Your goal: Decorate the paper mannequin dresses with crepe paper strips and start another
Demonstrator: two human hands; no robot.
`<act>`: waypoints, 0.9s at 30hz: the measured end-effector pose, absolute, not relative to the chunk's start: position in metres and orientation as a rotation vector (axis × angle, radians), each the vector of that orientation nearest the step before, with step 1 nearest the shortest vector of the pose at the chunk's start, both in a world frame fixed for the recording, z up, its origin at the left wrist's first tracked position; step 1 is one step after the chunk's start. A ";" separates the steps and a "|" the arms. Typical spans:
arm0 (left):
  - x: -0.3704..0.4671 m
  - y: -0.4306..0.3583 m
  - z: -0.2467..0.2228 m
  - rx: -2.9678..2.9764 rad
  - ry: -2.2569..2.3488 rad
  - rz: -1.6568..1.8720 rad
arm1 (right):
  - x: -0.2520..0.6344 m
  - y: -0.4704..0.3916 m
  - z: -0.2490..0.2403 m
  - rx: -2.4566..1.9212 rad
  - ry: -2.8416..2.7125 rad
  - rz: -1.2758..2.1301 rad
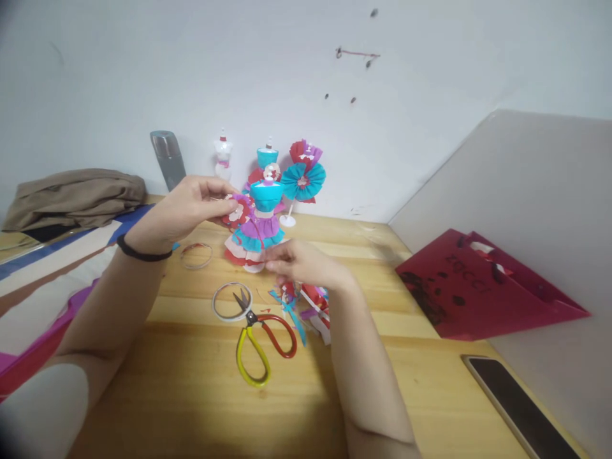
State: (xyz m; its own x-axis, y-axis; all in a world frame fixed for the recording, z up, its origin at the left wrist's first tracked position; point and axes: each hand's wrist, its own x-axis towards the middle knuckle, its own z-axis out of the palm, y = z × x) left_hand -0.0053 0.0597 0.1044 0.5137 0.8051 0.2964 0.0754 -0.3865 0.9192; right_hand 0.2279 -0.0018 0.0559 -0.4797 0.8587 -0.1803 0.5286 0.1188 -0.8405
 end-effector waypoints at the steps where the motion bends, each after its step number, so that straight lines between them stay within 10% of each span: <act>1: -0.005 0.060 0.104 1.807 0.740 0.944 | 0.229 -0.001 0.056 -1.363 -1.992 1.213; 27: -0.009 0.086 0.087 2.001 0.818 0.933 | 0.207 0.014 0.041 -1.212 -1.792 0.616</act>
